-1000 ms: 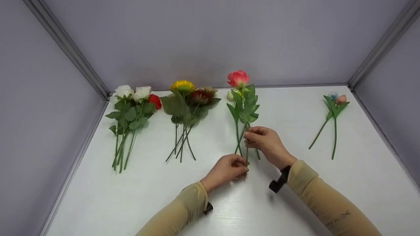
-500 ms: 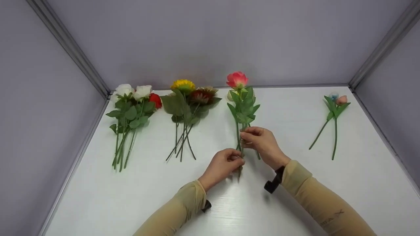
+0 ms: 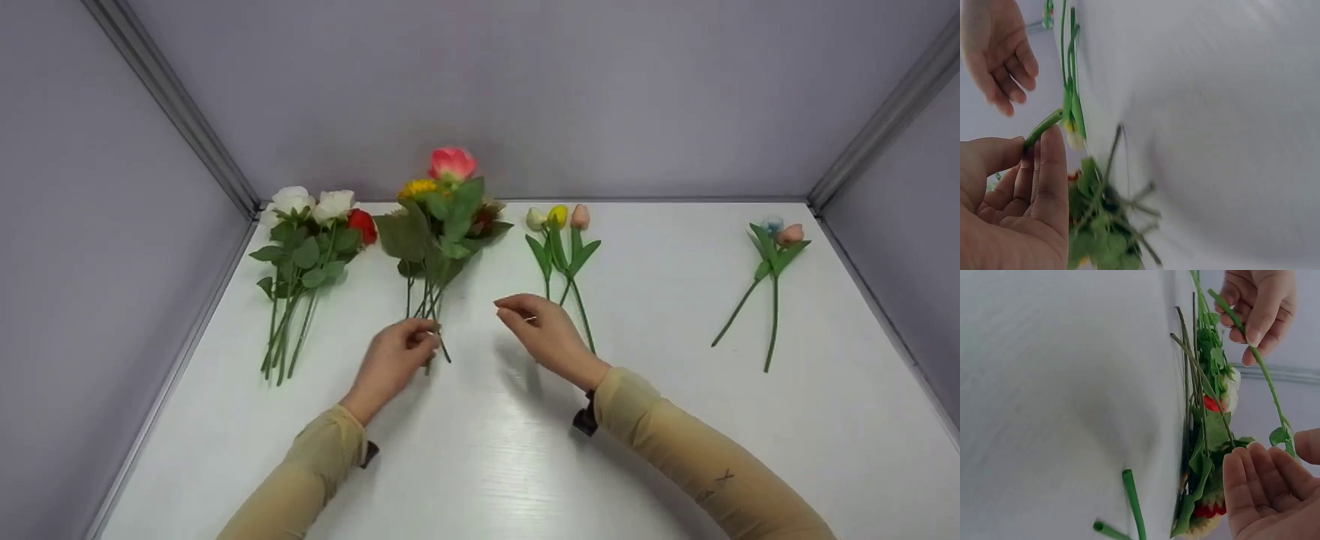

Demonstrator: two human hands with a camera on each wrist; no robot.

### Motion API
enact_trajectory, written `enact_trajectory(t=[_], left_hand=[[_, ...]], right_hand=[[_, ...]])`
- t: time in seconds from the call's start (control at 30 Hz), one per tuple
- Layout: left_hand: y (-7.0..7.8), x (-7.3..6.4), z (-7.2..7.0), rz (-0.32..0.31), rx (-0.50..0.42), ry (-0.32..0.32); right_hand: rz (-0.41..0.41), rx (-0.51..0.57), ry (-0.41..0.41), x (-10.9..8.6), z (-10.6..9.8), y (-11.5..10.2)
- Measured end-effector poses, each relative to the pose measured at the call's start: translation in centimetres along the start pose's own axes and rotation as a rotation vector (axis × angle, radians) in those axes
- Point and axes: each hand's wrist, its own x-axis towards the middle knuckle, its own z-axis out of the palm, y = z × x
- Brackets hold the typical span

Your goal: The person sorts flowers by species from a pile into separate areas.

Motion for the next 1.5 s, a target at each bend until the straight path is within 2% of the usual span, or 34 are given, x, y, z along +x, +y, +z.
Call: enact_trajectory(t=[0.1,0.17,0.27,0.37,0.43,0.57,0.83,1.13,1.37,1.5], left_hand=[[-2.0,-0.3,-4.4,-0.025,0.141,0.079],[-3.4,-0.6,-7.4,-0.027,0.269,0.123],[-5.4,-1.2,-11.2,-0.03,0.437,0.197],[-7.2,-1.8,-13.8,-0.039,0.543,0.246],[-8.1,-2.2,-14.8,-0.056,0.571,0.254],[-9.3,-2.7,-15.3,-0.079,0.597,0.244],[-10.2,-2.5,-14.9,-0.141,0.563,0.232],[-10.3,-2.6,-15.0,-0.187,0.494,0.213],[-10.3,-2.8,-15.1,-0.177,0.509,0.235],[-9.5,-2.6,-14.9,-0.162,0.525,0.264]], right_hand=[[-0.14,-0.231,-0.039,0.1,1.5,-1.0],[-0.226,-0.345,-0.077,0.4,2.6,-1.6],[-0.326,-0.479,-0.139,0.9,4.3,-2.6],[-0.41,-0.583,-0.182,1.3,5.9,-3.5],[-0.457,-0.64,-0.198,1.4,6.8,-3.9],[-0.5,-0.747,-0.223,1.8,8.4,-4.4],[-0.437,-0.873,-0.307,2.2,10.3,-4.1],[-0.394,-0.887,-0.343,2.1,10.1,-3.2],[-0.379,-0.892,-0.349,2.2,9.7,-2.9],[-0.376,-0.885,-0.351,2.3,9.3,-2.7]])
